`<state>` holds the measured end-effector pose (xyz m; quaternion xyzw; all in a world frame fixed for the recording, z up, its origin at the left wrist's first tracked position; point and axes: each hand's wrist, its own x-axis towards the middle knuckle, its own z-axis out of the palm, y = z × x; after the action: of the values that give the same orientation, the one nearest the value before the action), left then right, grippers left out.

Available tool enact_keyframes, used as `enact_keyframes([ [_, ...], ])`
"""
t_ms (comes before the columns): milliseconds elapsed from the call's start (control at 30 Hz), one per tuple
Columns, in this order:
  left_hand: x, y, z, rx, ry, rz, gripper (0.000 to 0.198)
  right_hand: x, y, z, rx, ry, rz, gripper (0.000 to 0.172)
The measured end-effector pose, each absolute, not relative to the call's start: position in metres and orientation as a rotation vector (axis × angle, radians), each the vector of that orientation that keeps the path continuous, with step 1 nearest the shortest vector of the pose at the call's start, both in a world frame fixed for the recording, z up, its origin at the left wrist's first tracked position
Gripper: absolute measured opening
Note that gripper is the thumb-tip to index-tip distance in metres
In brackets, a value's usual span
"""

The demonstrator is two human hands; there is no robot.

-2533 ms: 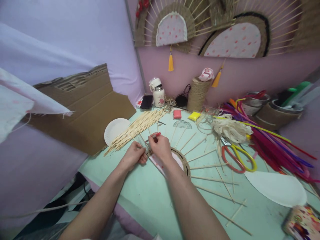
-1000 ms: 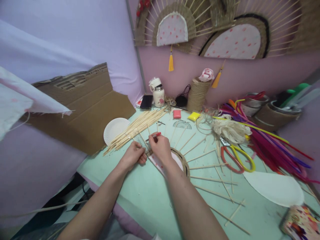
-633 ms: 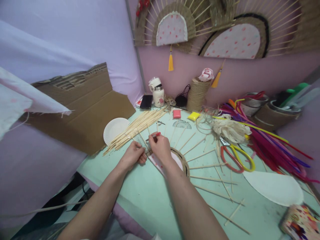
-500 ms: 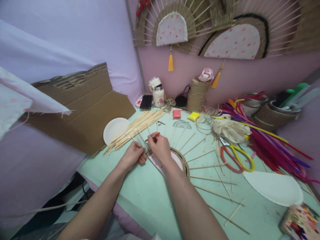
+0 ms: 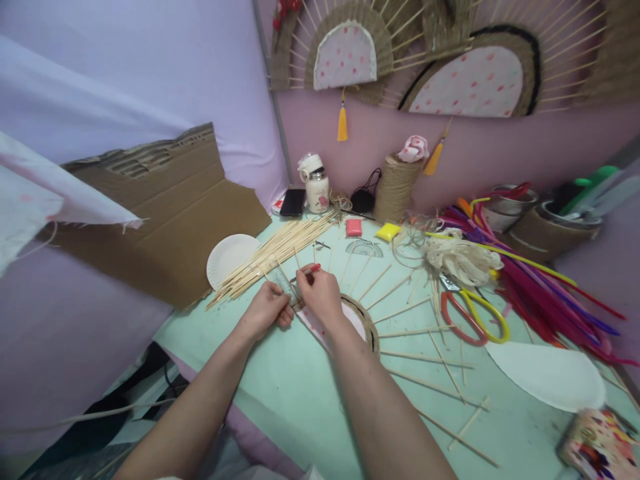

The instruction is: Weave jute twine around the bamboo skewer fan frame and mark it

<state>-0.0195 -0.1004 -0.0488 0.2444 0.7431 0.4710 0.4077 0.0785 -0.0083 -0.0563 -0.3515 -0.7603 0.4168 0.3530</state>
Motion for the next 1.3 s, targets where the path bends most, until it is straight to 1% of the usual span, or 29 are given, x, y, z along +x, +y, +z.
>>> enact_keyframes([
  [233,-0.019,-0.100,-0.048,0.617,1.873,1.191,0.028,0.079,-0.008,-0.056,-0.932,-1.941,1.069,0.026],
  [367,-0.015,-0.107,-0.049,0.616,1.816,1.337,0.027,0.080,-0.008,-0.055,-0.932,-1.887,1.079,0.025],
  [533,-0.014,-0.125,-0.050,0.550,1.804,1.463,0.035,0.080,-0.009,-0.055,-0.943,-1.877,1.084,0.025],
  [633,-0.017,-0.130,-0.048,0.516,1.802,1.446,0.034,0.080,-0.010,-0.055,-0.934,-1.873,1.068,0.025],
  [833,-0.017,-0.126,-0.041,0.449,1.782,1.401,0.025,0.080,-0.011,-0.053,-0.932,-1.877,1.073,0.024],
  [1300,-0.013,-0.119,-0.037,0.421,1.812,1.364,0.023,0.079,-0.009,-0.058,-0.892,-1.891,1.089,0.020],
])
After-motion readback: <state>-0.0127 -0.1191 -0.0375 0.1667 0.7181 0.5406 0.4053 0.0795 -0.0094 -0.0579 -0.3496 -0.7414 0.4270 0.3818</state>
